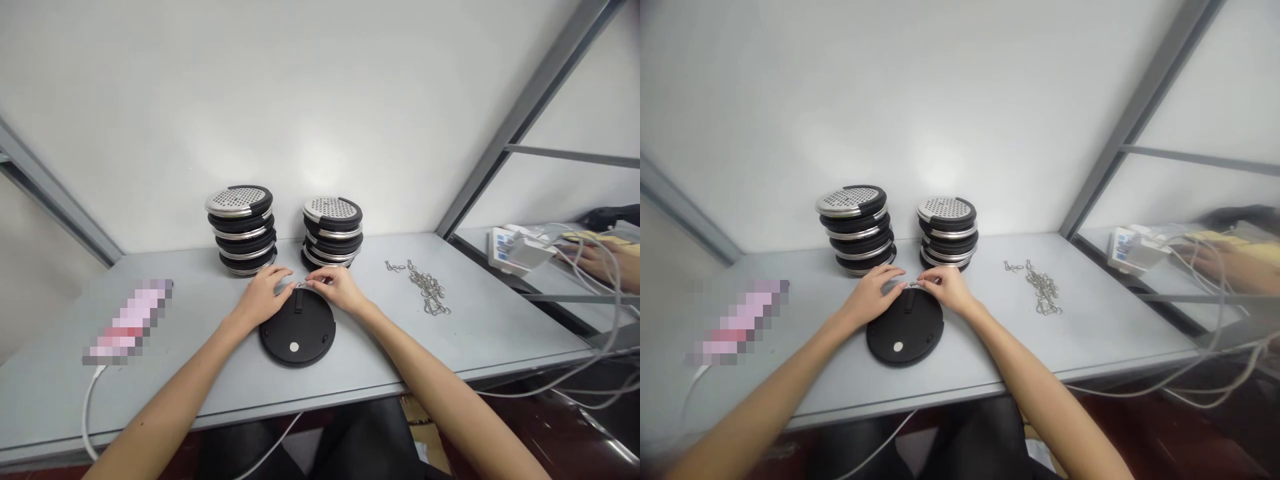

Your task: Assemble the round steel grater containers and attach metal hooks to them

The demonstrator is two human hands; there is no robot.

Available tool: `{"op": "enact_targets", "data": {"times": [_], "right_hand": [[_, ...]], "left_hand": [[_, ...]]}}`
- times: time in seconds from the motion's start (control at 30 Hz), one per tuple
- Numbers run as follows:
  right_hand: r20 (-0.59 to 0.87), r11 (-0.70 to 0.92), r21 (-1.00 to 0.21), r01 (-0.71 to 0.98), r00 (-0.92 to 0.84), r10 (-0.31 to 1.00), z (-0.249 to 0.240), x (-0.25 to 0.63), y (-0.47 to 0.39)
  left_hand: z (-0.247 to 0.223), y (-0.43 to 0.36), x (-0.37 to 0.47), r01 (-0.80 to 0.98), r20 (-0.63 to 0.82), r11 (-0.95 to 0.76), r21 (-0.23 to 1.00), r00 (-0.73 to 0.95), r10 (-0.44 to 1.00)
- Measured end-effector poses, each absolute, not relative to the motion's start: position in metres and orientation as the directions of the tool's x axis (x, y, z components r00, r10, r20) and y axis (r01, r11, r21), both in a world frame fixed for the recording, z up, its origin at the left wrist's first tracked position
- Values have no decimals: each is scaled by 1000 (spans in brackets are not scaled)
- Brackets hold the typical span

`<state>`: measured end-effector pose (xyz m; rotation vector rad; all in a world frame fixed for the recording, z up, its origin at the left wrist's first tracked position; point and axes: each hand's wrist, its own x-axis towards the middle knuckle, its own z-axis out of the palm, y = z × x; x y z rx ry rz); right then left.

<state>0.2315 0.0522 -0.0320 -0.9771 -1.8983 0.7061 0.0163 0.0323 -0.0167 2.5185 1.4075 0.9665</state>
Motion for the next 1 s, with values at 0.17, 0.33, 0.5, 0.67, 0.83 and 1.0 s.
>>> {"op": "enact_targets", "data": {"times": [0.17,0.33,0.5,0.67,0.83,1.0], "right_hand": [[424,496,-801,335,-269,865,-33,221,47],[393,467,-829,309,-273,878,-35,217,44],[391,479,-810,339,-298,871,-37,219,45],[415,533,-763,366,-355,837,-40,222,48],[420,550,-739,388,-373,827,-43,222,48],[456,626,-623,469,-433,778,-40,223,46]], "left_hand": [[-28,33,12,667,533,-613,423,364,764],[-27,34,14,630,504,-636,446,410,760],[-27,35,15,607,460,-610,510,407,789],[-27,34,17,590,387,-602,538,462,798],[-27,35,18,623,379,-573,532,429,820],[-29,35,20,635,380,-558,535,409,830]]}}
